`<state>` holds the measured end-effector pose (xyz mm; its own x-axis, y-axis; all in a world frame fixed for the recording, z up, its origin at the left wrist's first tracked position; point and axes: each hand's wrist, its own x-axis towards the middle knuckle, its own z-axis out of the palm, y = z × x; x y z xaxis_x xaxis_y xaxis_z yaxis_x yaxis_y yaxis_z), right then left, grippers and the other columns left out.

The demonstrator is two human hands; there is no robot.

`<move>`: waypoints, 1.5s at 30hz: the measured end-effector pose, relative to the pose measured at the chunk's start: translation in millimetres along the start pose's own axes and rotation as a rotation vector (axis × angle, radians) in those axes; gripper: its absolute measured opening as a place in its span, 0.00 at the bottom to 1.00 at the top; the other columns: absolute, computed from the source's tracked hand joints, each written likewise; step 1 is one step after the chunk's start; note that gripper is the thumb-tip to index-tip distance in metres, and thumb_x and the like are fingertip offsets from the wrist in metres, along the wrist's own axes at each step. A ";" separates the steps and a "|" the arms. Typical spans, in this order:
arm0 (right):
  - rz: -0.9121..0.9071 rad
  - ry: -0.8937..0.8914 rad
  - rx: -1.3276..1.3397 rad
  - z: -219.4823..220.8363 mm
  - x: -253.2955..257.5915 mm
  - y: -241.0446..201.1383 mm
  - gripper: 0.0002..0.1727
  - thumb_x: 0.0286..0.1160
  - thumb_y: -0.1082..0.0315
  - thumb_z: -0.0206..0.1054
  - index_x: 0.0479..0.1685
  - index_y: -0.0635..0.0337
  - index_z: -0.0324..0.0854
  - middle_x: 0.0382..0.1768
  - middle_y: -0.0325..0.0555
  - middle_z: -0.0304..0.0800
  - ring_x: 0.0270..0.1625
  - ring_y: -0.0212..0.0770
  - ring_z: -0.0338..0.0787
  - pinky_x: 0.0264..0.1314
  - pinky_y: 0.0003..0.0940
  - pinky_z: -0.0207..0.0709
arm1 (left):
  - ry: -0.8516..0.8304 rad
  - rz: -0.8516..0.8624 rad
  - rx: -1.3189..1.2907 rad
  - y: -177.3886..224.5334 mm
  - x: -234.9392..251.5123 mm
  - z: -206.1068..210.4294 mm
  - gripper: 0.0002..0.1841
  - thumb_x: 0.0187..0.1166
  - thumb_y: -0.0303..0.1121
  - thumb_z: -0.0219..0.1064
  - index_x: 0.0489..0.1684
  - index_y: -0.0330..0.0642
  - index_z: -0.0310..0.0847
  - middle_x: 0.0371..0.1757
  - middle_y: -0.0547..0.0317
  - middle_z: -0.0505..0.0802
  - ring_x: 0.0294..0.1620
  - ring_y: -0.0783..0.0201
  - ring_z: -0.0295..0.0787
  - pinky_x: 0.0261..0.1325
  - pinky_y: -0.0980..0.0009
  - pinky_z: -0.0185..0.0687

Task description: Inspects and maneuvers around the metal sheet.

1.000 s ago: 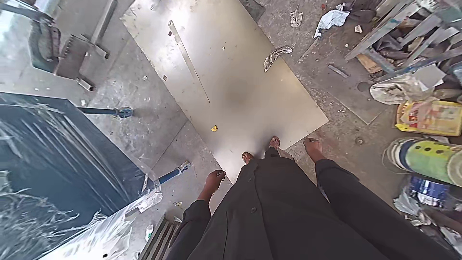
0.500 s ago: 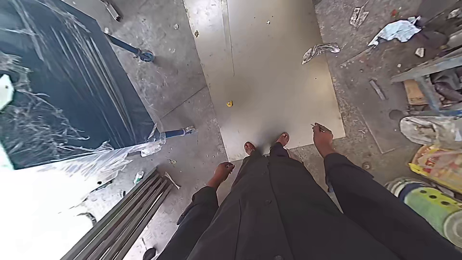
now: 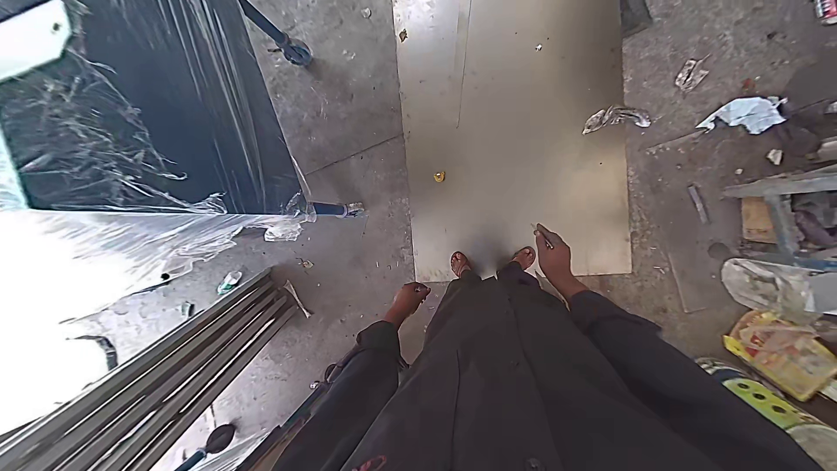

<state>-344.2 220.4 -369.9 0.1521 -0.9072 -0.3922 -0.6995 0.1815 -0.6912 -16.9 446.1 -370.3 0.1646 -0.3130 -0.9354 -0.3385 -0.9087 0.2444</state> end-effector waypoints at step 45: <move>0.489 0.088 -0.287 -346.9 91.6 267.9 0.28 0.96 0.50 0.46 0.82 0.53 0.77 0.77 0.58 0.82 0.81 0.61 0.78 0.84 0.64 0.65 | 0.110 -0.133 -0.123 176.4 -29.9 215.3 0.21 0.91 0.43 0.60 0.71 0.36 0.80 0.57 0.42 0.93 0.54 0.52 0.94 0.63 0.52 0.85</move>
<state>-759.9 54.3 -380.4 -0.2872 -0.7738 -0.5646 -0.8373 0.4891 -0.2444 -280.9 354.6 -354.2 0.3028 -0.2101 -0.9296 -0.1924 -0.9688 0.1563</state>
